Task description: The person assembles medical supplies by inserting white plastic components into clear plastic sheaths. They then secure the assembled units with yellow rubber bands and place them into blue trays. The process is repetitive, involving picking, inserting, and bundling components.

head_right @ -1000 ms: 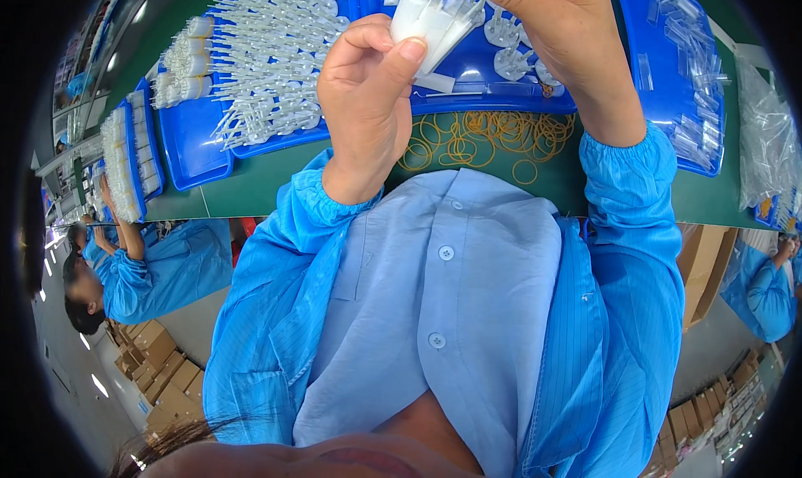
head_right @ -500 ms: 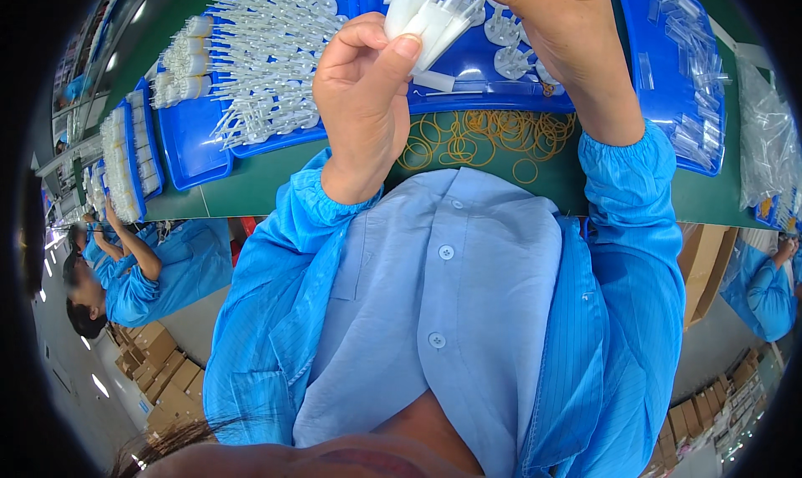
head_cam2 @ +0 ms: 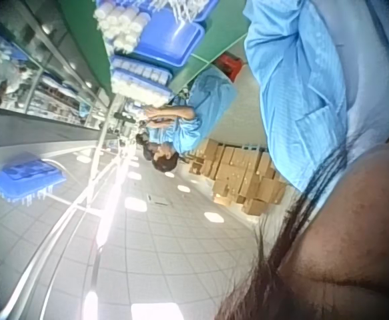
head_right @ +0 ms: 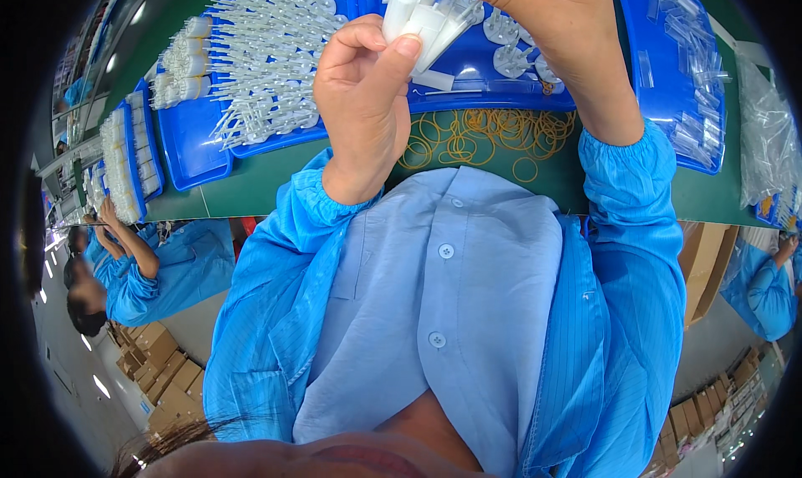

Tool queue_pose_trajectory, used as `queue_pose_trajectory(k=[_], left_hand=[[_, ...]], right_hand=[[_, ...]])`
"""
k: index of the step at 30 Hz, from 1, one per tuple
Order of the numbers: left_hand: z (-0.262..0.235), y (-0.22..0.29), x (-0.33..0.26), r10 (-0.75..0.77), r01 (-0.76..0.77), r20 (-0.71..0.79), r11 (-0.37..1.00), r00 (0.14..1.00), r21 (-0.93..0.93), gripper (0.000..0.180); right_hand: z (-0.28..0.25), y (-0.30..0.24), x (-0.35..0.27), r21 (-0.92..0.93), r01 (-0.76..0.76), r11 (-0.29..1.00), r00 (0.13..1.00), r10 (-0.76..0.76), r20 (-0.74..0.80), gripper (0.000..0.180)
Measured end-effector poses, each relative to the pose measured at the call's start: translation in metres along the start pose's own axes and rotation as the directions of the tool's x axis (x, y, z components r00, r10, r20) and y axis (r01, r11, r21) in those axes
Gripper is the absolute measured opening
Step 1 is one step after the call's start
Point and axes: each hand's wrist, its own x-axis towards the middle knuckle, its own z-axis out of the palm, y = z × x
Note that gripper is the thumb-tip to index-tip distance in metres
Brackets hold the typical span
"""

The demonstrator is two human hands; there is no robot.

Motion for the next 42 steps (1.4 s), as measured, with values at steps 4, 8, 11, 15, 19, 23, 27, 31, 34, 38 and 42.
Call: queue_pose_trajectory(k=[4, 8, 11, 15, 19, 23, 27, 31, 34, 38, 42], left_hand=[[0.005, 0.002, -0.001, -0.046, 0.044, -0.036, 0.998, 0.998, -0.038, 0.022], [0.007, 0.003, -0.002, -0.089, 0.079, -0.097, 0.992, 0.991, -0.102, 0.021], [0.008, 0.004, 0.0, -0.078, 0.062, -0.133, 0.991, 0.988, -0.122, 0.02], [0.005, 0.005, 0.0, -0.098, 0.079, -0.164, 0.99, 0.982, -0.121, 0.021], [0.006, 0.005, -0.001, -0.144, 0.125, -0.152, 0.984, 0.978, -0.126, 0.014], [-0.002, 0.003, -0.001, -0.167, 0.152, -0.11, 0.979, 0.98, -0.135, 0.01], [-0.002, 0.004, -0.001, -0.179, 0.164, -0.094, 0.975, 0.979, -0.151, 0.012], [0.001, 0.004, -0.001, -0.194, 0.176, -0.09, 0.969, 0.977, -0.173, 0.013], [0.0, 0.005, -0.001, -0.202, 0.191, -0.057, 0.969, 0.978, -0.156, 0.014], [0.002, 0.007, -0.001, -0.166, 0.159, -0.026, 0.973, 0.986, -0.166, 0.015], [0.001, 0.006, 0.0, -0.158, 0.15, -0.037, 0.975, 0.987, -0.161, 0.015]], right_hand=[[0.003, 0.0, -0.002, -0.302, 0.136, 0.943, 0.99, -0.14, 0.009, 0.02], [0.014, -0.025, -0.003, -0.611, 0.249, 0.751, 0.967, -0.161, 0.196, 0.044], [0.013, -0.018, 0.001, -0.691, 0.533, 0.489, 0.845, -0.359, 0.397, 0.071], [0.021, -0.014, 0.0, -0.724, 0.579, 0.375, 0.815, -0.295, 0.499, 0.092], [0.024, -0.013, 0.001, -0.713, 0.568, 0.411, 0.822, -0.31, 0.477, 0.092], [0.015, -0.008, 0.0, -0.691, 0.566, 0.45, 0.824, -0.333, 0.458, 0.091], [0.009, -0.003, -0.001, -0.715, 0.535, 0.45, 0.844, -0.322, 0.428, 0.09], [0.012, -0.009, -0.001, -0.699, 0.538, 0.471, 0.843, -0.304, 0.444, 0.089], [0.012, -0.009, -0.004, -0.696, 0.45, 0.559, 0.888, -0.198, 0.415, 0.089], [0.013, -0.01, -0.002, -0.677, 0.505, 0.536, 0.862, -0.263, 0.434, 0.089], [0.015, -0.017, -0.001, -0.718, 0.525, 0.457, 0.851, -0.255, 0.46, 0.087]])
